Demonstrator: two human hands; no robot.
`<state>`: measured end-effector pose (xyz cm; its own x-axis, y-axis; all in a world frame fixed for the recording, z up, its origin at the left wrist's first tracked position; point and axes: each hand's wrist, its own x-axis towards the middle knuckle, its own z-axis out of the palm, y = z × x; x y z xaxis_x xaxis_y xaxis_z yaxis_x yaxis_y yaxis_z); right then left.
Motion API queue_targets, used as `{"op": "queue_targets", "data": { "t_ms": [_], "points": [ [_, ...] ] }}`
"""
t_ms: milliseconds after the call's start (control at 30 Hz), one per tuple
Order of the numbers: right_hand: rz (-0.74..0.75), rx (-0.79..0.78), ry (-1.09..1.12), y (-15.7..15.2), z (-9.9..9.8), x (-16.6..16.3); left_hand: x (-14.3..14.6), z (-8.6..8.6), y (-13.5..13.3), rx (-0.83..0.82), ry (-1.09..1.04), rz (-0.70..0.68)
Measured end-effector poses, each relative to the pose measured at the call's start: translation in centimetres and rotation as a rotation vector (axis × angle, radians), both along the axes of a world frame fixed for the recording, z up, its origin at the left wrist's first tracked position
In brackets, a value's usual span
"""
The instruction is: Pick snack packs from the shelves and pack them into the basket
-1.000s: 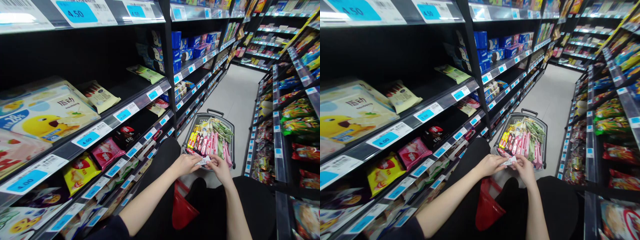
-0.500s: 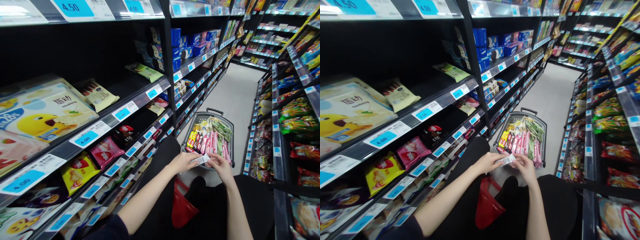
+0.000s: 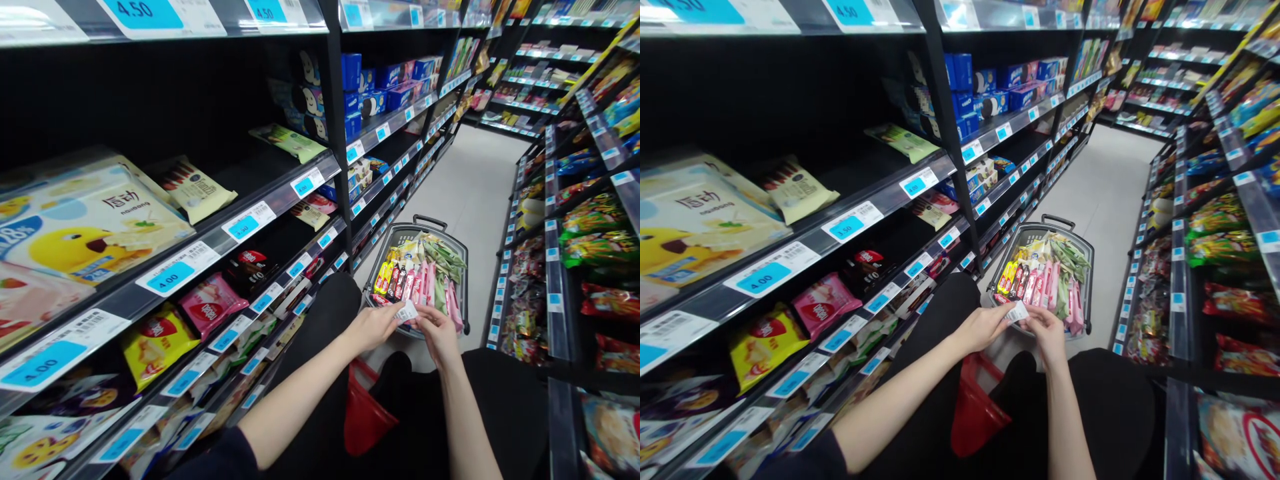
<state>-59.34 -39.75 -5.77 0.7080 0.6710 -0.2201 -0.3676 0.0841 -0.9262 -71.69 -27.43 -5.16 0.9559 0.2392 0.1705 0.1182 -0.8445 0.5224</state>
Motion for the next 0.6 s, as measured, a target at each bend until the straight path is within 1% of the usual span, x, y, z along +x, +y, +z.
{"op": "queue_targets", "data": {
  "t_ms": [133,267,367,467,533,600],
  "points": [
    [-0.045,-0.004,0.108,0.3,0.2,-0.2,0.2,-0.2,-0.1,0.051,0.037,-0.008],
    [-0.050,0.004,0.174,0.1,0.1,0.1,0.3,-0.3,0.0,0.052,0.044,-0.023],
    [-0.085,-0.005,0.220,0.1,0.0,0.1,0.3,-0.1,-0.1,0.045,0.017,-0.020],
    [-0.120,-0.011,0.232,0.4,0.0,-0.3,0.4,0.1,-0.4,0.046,-0.077,-0.017],
    [-0.120,-0.005,0.195,0.7,-0.2,-0.9,0.4,0.1,-0.8,0.041,-0.164,-0.018],
    [-0.107,-0.003,0.128,1.0,-0.3,-1.4,0.4,-0.1,-1.1,-0.002,-0.259,0.011]
  ]
}}
